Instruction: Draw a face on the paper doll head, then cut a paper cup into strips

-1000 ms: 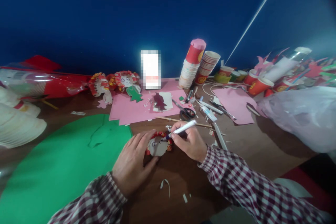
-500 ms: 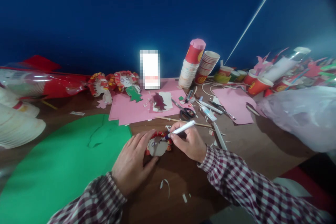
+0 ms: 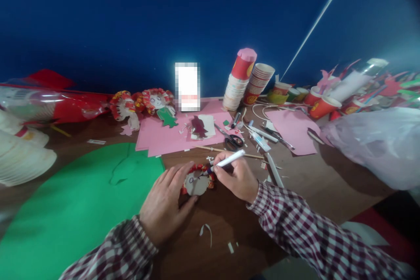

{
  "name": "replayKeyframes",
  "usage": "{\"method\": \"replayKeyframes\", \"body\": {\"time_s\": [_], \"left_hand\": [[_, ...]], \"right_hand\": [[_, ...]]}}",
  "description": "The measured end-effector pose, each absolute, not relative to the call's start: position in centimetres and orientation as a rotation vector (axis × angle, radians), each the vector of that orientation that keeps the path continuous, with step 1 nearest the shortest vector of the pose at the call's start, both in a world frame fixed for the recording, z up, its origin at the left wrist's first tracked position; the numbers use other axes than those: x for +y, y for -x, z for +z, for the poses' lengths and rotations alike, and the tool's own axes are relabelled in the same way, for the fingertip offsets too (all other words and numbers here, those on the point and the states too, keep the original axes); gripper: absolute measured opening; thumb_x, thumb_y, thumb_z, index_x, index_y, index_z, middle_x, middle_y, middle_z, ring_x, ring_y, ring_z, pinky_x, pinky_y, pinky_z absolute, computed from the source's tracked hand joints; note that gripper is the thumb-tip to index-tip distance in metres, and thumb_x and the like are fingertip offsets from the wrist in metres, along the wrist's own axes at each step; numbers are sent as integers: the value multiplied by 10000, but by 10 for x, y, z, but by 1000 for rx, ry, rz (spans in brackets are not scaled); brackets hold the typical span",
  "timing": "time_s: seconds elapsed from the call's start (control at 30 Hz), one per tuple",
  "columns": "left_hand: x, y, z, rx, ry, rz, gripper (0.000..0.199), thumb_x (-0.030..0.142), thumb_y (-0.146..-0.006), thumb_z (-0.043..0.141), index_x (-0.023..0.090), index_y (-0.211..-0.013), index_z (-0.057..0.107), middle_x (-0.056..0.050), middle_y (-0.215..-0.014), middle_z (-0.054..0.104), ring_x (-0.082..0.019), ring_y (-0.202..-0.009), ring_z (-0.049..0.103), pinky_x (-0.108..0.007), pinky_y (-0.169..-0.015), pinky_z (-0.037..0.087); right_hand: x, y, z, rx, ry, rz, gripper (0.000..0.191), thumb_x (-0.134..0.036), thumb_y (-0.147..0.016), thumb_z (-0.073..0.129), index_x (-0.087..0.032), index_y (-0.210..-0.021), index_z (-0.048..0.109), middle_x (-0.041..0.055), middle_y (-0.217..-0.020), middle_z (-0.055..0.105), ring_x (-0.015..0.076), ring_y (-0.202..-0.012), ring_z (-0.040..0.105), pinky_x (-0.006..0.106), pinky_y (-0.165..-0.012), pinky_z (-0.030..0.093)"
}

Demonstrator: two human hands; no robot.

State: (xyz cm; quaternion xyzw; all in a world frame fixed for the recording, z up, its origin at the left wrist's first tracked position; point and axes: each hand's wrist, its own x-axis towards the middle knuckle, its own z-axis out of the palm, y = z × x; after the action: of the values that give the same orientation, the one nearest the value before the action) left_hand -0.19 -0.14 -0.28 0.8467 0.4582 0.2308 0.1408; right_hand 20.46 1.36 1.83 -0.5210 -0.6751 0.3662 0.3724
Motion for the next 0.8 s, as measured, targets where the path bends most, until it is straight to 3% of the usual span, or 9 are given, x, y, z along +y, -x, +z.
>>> {"method": "replayKeyframes", "body": {"time_s": [0.8], "left_hand": [[-1, 1, -2, 1318, -2425, 673, 623, 228, -748, 551, 218, -1322, 309, -106, -1213, 509, -271, -1091, 479, -455, -904, 404]], "right_hand": [[12, -204, 16, -1696, 1285, 1058, 18, -194, -774, 541, -179, -783, 539, -38, -573, 501, 75, -455, 415, 183, -425, 324]]}}
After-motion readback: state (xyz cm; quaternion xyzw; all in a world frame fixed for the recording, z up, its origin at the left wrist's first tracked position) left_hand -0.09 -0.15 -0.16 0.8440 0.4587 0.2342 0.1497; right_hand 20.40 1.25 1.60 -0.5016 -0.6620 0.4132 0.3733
